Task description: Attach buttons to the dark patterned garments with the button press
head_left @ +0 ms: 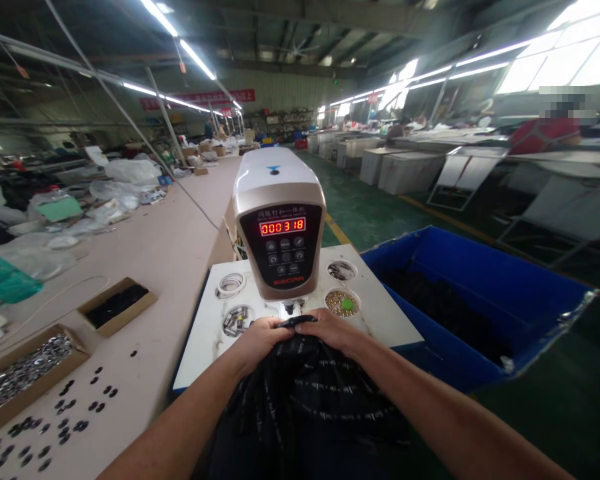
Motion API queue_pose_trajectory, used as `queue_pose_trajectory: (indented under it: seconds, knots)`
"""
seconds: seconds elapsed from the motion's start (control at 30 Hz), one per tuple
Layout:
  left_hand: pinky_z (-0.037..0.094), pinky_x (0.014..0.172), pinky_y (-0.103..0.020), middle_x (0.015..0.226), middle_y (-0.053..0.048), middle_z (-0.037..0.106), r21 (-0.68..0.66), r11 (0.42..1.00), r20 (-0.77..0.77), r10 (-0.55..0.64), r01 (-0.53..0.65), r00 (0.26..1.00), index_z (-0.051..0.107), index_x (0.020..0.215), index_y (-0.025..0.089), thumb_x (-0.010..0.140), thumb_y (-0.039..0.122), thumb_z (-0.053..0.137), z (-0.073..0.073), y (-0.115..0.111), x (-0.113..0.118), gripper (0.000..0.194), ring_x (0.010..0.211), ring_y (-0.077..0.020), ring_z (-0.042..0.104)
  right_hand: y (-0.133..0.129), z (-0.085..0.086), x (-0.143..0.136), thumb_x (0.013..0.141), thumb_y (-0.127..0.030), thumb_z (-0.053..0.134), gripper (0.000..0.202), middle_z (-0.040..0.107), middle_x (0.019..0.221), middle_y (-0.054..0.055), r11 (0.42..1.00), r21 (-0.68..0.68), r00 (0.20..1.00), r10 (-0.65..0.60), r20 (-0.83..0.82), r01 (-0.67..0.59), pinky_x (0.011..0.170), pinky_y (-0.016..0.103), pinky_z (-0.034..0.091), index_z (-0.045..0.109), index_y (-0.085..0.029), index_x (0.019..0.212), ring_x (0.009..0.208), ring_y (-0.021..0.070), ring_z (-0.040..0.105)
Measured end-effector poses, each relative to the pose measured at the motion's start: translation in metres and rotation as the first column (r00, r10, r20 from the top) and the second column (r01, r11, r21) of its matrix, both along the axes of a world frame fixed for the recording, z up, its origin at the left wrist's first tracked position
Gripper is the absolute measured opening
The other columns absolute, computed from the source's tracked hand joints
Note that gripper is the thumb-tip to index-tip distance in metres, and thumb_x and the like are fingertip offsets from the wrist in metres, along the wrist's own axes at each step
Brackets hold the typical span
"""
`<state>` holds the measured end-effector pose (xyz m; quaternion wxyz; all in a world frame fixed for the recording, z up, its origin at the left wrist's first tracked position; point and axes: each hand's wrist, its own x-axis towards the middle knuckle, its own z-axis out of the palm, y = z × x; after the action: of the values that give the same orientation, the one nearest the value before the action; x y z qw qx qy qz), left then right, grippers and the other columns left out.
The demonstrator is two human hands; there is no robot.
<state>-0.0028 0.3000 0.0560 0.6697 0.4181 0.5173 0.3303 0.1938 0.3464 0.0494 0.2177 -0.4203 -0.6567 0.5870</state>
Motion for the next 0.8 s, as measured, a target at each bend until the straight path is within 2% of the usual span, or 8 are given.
queue_pose_trajectory:
  seconds: [0.2, 0.43, 0.57, 0.8]
  knots:
    - [0.043, 0.064, -0.027, 0.063, -0.001, 0.068, -0.023, 0.999, -0.044, 0.028, -0.029, 0.999, 0.067, 0.078, 0.015, 0.057, 0.032, 0.078, -0.007, 0.020, -0.006, 0.030, 0.064, -0.0181, 0.064, 0.019, 0.001, -0.008, 0.072, -0.040, 0.068, 0.024, 0.060, 0.063, -0.003, 0.996, 0.080, 0.985, -0.058, 0.160, 0.046, 0.059, 0.024, 0.033, 0.068, -0.016, 0.071, 0.065, 0.0149, 0.053]
    - [0.044, 0.063, -0.028, 0.065, -0.003, 0.070, -0.036, 0.998, -0.071, 0.044, -0.047, 0.996, 0.068, 0.077, 0.014, 0.056, 0.035, 0.078, -0.010, 0.027, -0.005, 0.032, 0.062, -0.0181, 0.063, 0.025, 0.001, -0.010, 0.072, -0.039, 0.068, 0.023, 0.064, 0.066, -0.002, 0.993, 0.087, 0.973, -0.091, 0.211, 0.074, 0.058, 0.024, 0.036, 0.070, -0.017, 0.072, 0.068, 0.0164, 0.057]
    - [0.045, 0.064, -0.028, 0.069, -0.005, 0.073, -0.038, 0.998, -0.103, 0.052, -0.057, 0.993, 0.070, 0.077, 0.013, 0.056, 0.035, 0.078, -0.008, 0.030, -0.006, 0.031, 0.064, -0.0187, 0.064, 0.028, 0.003, -0.011, 0.072, -0.040, 0.068, 0.023, 0.063, 0.064, -0.002, 0.993, 0.085, 0.967, -0.096, 0.235, 0.077, 0.054, 0.024, 0.035, 0.068, -0.017, 0.070, 0.063, 0.0161, 0.057]
    - [0.047, 0.063, -0.030, 0.071, -0.007, 0.074, -0.048, 0.998, -0.147, 0.040, -0.048, 0.988, 0.071, 0.078, 0.012, 0.054, 0.034, 0.079, -0.010, 0.036, -0.008, 0.034, 0.066, -0.0221, 0.066, 0.029, 0.006, -0.014, 0.072, -0.036, 0.068, 0.020, 0.061, 0.063, -0.003, 0.988, 0.146, 0.958, -0.094, 0.272, 0.055, 0.055, 0.024, 0.033, 0.067, -0.017, 0.067, 0.064, 0.0150, 0.055]
